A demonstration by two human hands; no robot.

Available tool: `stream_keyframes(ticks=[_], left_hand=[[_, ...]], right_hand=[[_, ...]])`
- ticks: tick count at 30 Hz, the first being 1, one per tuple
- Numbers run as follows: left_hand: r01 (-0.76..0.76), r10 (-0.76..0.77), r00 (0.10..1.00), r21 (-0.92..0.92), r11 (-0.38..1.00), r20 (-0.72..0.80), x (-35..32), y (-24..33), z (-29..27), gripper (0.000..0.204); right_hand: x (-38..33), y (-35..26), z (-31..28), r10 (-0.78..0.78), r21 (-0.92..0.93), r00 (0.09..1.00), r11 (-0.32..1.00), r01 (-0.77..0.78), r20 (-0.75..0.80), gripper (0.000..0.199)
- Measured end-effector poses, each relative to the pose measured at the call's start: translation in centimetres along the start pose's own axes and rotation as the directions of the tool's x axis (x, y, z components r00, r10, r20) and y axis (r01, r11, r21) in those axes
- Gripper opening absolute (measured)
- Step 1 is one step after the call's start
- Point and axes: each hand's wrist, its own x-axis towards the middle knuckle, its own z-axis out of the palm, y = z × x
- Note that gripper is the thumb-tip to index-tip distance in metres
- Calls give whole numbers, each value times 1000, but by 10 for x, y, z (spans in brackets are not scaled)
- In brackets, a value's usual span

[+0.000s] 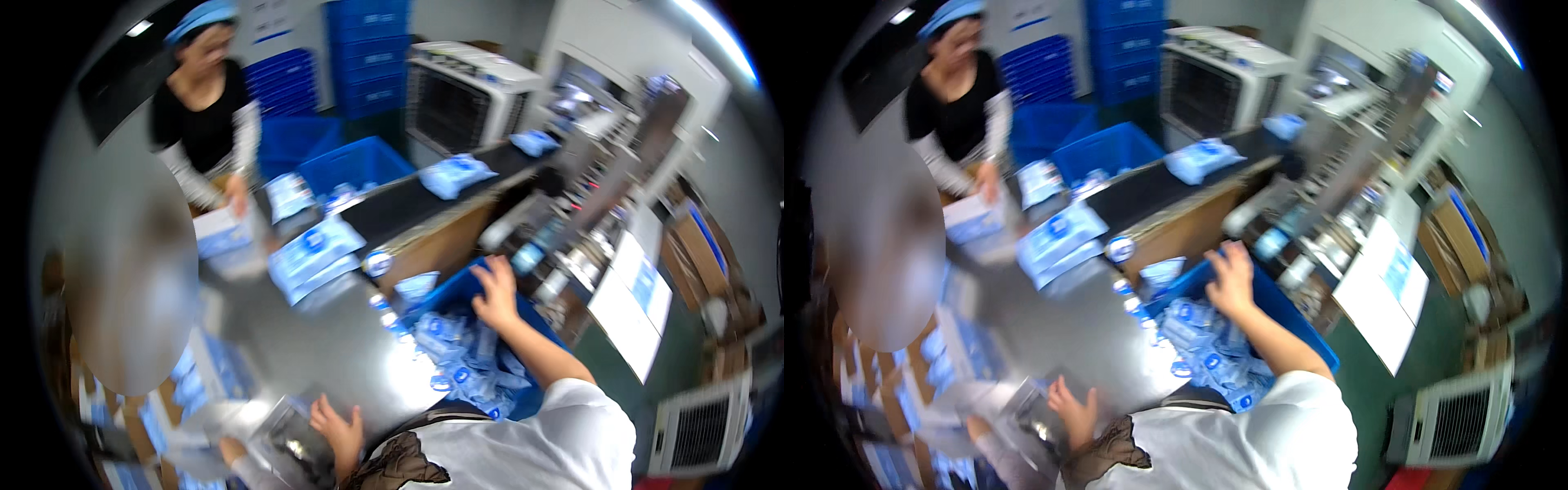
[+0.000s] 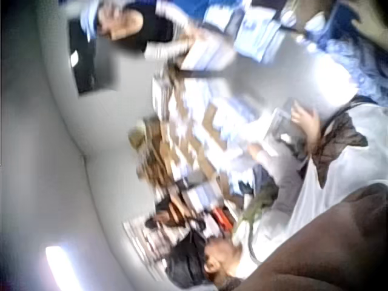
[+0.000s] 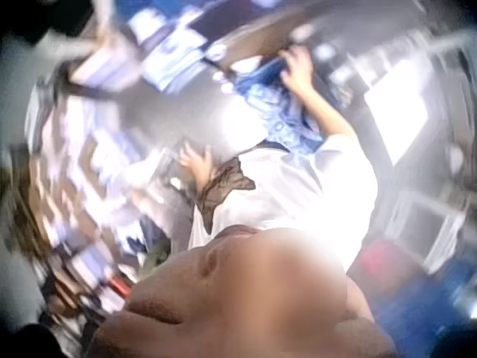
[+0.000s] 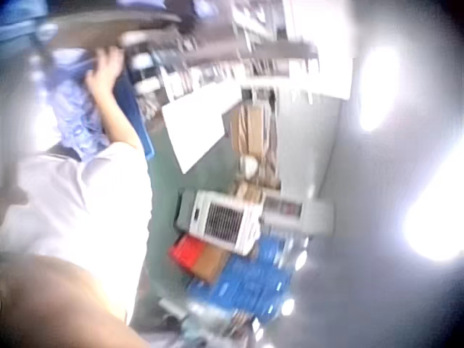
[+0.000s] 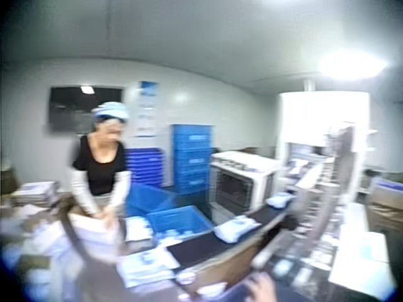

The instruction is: The person picks up blue packets from a metal table and places them into cardboard boxes. They also fold open and prepare new boxes before filling them.

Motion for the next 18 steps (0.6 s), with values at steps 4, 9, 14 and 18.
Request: stream_keyframes(ticks=[4,9,14,18], left_hand=[[-170,189,963,-108,980,193,25,50,27,71],[-413,466,802,-216,885,375,28,75,50,64],[-444,526,717,-281,850,457,27,92,54,58],[-475,590,650,-349,808,479,34,99,60,56]], right_hand=[[-71,113,-152,622,-522,780,689,-503,70,98],[-189,170,-200,733,-668,664,422,-613,-146,67],[-196,159,-217,504,-783,852,470,-408,-142,33],[-161,99,-326,342,-631,867,594,-499,-363,24]])
